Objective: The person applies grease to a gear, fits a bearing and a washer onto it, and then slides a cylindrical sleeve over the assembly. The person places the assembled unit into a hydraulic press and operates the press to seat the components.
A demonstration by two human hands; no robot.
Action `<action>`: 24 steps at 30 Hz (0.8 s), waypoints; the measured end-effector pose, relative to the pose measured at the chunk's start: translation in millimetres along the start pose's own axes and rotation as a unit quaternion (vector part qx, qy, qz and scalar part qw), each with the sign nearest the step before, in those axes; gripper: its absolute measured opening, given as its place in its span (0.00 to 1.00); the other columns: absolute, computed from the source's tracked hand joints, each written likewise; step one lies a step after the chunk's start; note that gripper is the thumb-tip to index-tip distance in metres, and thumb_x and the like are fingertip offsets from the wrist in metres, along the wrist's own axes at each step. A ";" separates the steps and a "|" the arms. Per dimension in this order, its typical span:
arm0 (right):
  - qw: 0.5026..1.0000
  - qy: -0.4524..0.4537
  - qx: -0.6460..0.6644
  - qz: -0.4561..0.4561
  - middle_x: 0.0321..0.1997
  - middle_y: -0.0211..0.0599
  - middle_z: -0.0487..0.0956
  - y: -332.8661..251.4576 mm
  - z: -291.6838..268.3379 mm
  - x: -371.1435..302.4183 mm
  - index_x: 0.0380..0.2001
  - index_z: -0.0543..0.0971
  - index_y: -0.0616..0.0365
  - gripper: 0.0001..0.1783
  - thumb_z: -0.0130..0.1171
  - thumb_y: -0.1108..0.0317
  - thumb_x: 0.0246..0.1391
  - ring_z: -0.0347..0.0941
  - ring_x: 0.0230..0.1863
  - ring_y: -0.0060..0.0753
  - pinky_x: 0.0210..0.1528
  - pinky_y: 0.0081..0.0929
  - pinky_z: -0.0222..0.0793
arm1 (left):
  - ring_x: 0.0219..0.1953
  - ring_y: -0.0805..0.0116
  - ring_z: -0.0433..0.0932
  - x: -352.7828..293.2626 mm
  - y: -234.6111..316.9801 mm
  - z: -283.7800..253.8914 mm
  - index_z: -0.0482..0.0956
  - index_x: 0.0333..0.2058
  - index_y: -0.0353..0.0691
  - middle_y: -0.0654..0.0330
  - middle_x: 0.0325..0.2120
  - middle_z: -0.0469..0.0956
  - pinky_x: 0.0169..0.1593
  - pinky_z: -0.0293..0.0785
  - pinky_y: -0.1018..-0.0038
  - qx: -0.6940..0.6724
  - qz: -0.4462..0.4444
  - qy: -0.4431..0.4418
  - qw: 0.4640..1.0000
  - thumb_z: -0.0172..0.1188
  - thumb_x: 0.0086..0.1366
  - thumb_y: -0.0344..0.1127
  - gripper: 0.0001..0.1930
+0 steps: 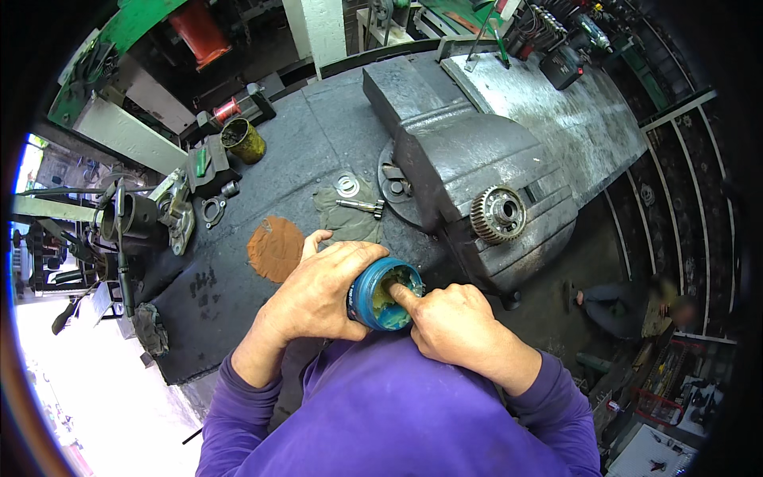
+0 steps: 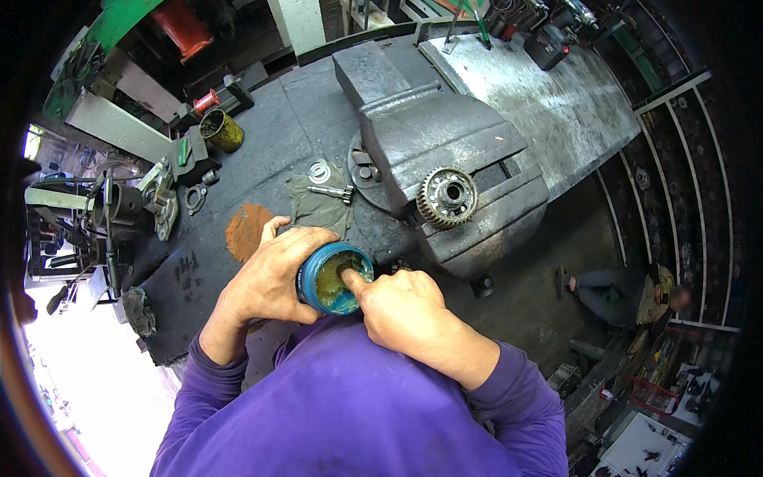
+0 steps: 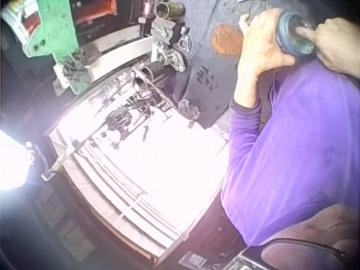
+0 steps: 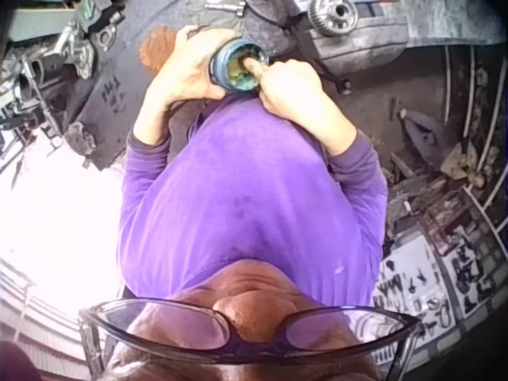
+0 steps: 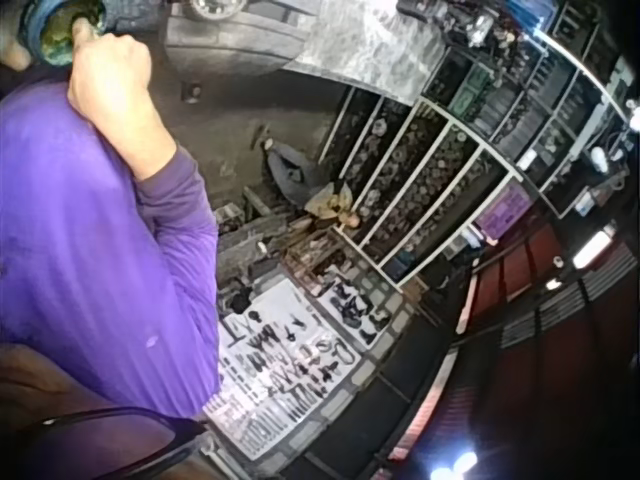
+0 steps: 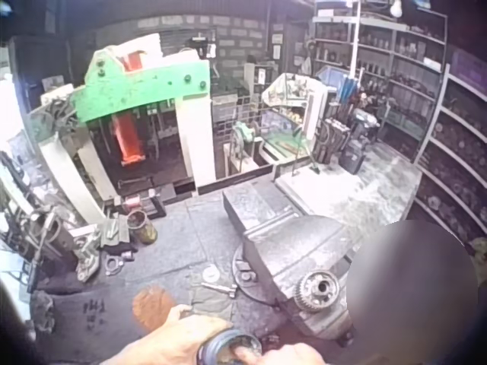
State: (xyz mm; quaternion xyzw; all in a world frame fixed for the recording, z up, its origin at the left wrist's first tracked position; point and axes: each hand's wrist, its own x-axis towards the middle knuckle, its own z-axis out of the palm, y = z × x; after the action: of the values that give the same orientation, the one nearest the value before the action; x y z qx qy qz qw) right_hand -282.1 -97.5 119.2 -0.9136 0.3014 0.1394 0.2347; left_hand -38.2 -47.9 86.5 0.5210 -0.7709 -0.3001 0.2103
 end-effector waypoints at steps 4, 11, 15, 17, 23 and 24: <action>0.989 0.012 0.145 0.000 0.25 0.55 0.84 1.5 -0.7 1.4 0.68 0.73 0.58 0.38 0.61 0.67 0.51 0.84 0.30 0.62 0.41 0.54 0.81 | 0.64 0.56 0.77 -5.4 0.8 -2.9 0.72 0.64 0.46 0.56 0.57 0.80 0.71 0.55 0.37 0.009 -0.008 0.020 1.000 0.79 0.36 0.41 0.50; 0.983 -0.039 0.178 0.014 0.27 0.54 0.83 -3.1 4.7 10.2 0.73 0.68 0.59 0.43 0.61 0.68 0.50 0.81 0.31 0.59 0.42 0.51 0.78 | 0.64 0.55 0.78 -7.8 -0.7 -0.9 0.72 0.64 0.45 0.56 0.57 0.80 0.72 0.55 0.38 0.008 -0.013 0.017 1.000 0.80 0.36 0.41 0.50; 0.864 -0.072 0.498 0.012 0.17 0.31 0.74 15.7 0.8 -0.2 0.78 0.61 0.59 0.48 0.60 0.74 0.52 0.69 0.20 0.24 0.29 0.30 0.69 | 0.64 0.54 0.78 -12.5 -10.0 0.0 0.72 0.64 0.45 0.55 0.57 0.80 0.72 0.55 0.40 0.000 -0.042 0.027 0.999 0.81 0.36 0.42 0.51; 0.771 -0.062 0.634 -0.008 0.35 0.30 0.81 24.0 1.9 -6.3 0.79 0.57 0.62 0.49 0.60 0.79 0.53 0.71 0.25 0.17 0.29 0.21 0.68 | 0.64 0.54 0.78 -17.1 -20.3 3.5 0.72 0.64 0.45 0.54 0.58 0.80 0.72 0.55 0.41 -0.017 -0.060 0.038 0.997 0.81 0.36 0.43 0.51; 0.571 -0.062 0.816 -0.063 0.74 0.39 0.69 41.3 9.2 -31.7 0.80 0.55 0.64 0.53 0.62 0.83 0.50 0.71 0.29 0.17 0.30 0.18 0.65 | 0.63 0.47 0.76 -41.9 -74.0 47.9 0.74 0.63 0.40 0.51 0.58 0.80 0.71 0.64 0.54 -0.041 -0.147 0.151 0.977 0.82 0.32 0.43 0.53; 0.545 -0.042 0.832 -0.090 0.76 0.38 0.68 42.4 9.5 -37.4 0.80 0.55 0.64 0.52 0.62 0.82 0.51 0.71 0.29 0.18 0.30 0.18 0.65 | 0.63 0.47 0.77 -46.5 -86.7 57.7 0.73 0.64 0.38 0.51 0.59 0.79 0.68 0.70 0.56 -0.079 -0.186 0.174 0.964 0.82 0.32 0.39 0.53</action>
State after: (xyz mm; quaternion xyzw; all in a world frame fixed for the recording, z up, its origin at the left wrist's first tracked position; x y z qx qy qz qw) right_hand -338.5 -104.4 111.4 -0.3240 0.1879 -0.1578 0.9137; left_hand 0.9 -14.7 -15.4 0.6811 -0.5861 -0.2985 0.3217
